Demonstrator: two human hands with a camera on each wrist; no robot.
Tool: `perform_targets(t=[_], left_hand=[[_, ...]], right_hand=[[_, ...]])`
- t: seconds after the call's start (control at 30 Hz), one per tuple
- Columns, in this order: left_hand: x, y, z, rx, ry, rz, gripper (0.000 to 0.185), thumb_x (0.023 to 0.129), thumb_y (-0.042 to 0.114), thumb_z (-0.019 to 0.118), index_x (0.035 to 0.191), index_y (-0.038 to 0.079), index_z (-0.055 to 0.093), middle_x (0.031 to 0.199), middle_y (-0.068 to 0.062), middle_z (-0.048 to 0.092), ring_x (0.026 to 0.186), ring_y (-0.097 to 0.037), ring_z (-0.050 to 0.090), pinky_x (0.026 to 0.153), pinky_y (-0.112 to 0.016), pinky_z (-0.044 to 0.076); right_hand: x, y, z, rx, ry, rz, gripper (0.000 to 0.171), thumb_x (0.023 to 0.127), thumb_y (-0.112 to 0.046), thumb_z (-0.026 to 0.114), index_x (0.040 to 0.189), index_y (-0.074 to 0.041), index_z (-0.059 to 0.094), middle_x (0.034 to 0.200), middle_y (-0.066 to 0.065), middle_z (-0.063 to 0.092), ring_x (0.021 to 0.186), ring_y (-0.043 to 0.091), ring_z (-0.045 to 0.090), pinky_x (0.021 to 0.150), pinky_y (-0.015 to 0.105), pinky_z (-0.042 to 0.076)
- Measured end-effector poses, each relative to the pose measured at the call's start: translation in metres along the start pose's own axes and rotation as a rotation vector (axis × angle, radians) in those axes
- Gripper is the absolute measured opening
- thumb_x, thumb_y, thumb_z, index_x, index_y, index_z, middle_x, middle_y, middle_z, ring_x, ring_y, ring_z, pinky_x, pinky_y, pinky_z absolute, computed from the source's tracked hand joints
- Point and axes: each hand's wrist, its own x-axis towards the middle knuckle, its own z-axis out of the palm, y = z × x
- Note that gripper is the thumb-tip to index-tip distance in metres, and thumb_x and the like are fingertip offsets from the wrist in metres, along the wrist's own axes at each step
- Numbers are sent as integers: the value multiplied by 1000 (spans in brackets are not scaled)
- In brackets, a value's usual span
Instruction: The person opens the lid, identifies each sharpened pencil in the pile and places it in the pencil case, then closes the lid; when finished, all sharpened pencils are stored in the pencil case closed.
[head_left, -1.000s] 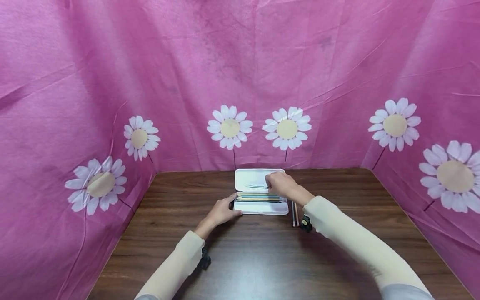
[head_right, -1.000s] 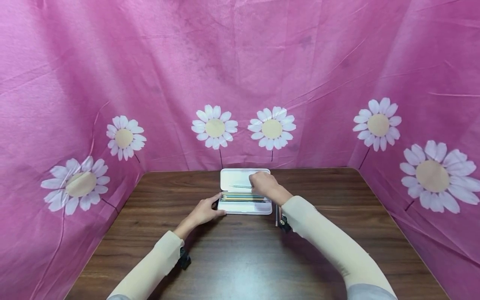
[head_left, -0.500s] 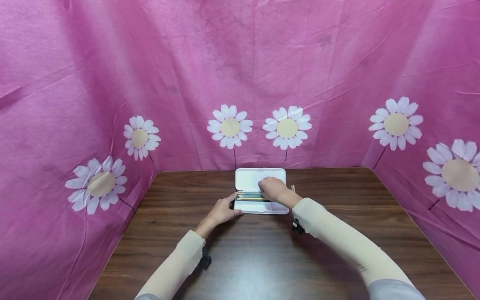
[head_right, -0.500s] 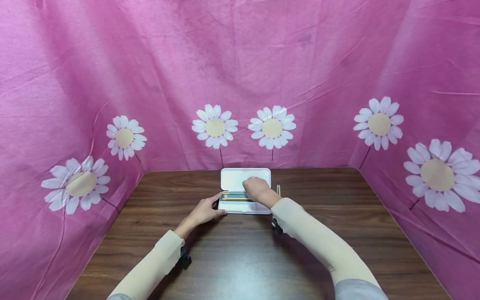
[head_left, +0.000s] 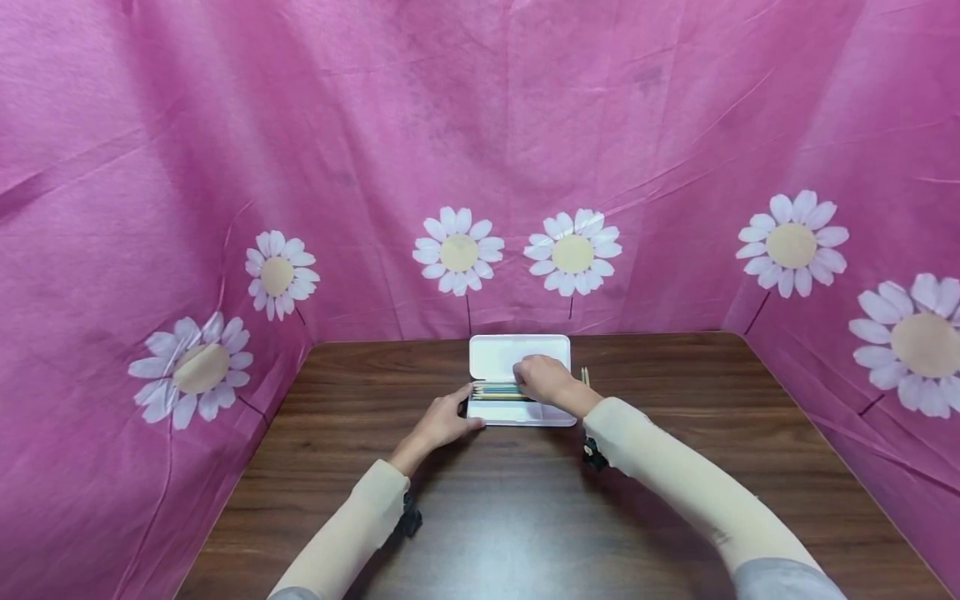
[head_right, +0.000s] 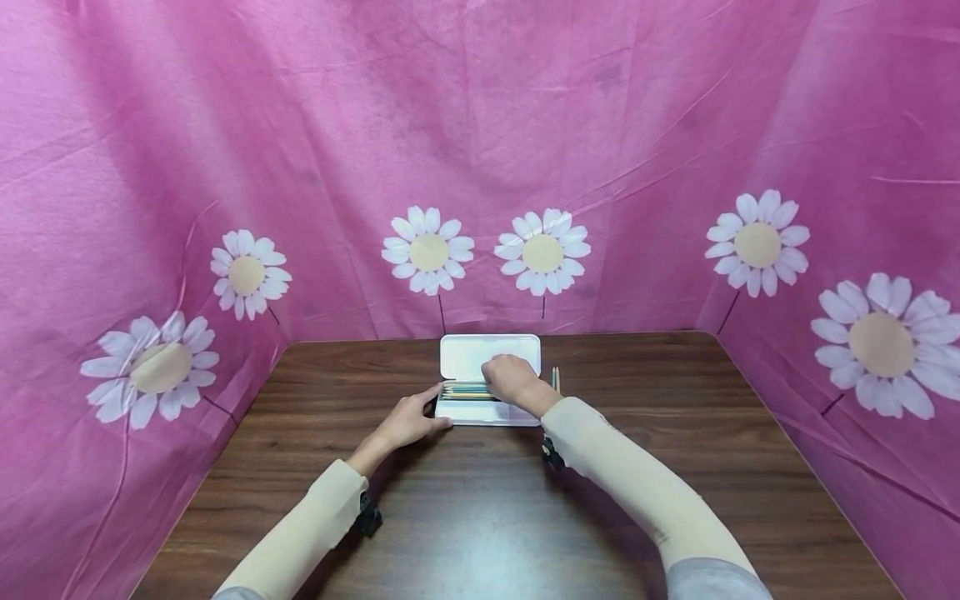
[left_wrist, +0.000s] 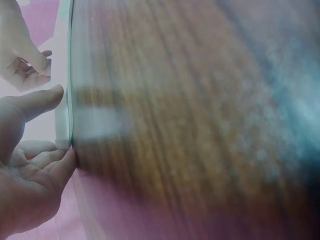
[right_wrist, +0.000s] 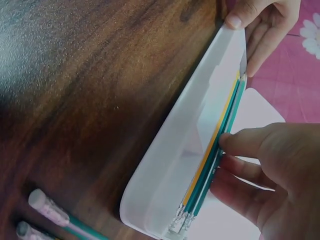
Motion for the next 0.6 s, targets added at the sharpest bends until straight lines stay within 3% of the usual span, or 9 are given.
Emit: perform_targets(t=[0.1, 0.37, 0.6], left_hand=[[3, -3, 3, 3, -4, -11, 89, 88, 43, 85, 161, 10, 48, 153, -20, 60, 137, -39, 62, 114, -52, 51], [-2, 7, -4, -15, -26, -26, 88, 90, 44, 84, 161, 9, 47, 153, -22, 59, 138, -39, 60, 115, -52, 51], [4, -5, 4, -30, -33, -60, 88, 89, 39, 85, 163, 12, 44, 156, -18, 57, 143, -35, 57, 120, -51, 47]], right_hand=[[1, -1, 3, 4, 15, 3, 17, 89, -3, 77, 78, -12, 67, 76, 2, 63, 73, 20, 62, 67, 37, 57], [1, -2, 5, -11, 40, 35, 16, 91, -3, 75, 80, -10, 67, 77, 5, 65, 74, 24, 65, 67, 40, 59], [4, 4, 2, 74, 12, 39, 16, 90, 2, 74, 81, -10, 68, 80, 3, 66, 75, 19, 60, 72, 39, 57]])
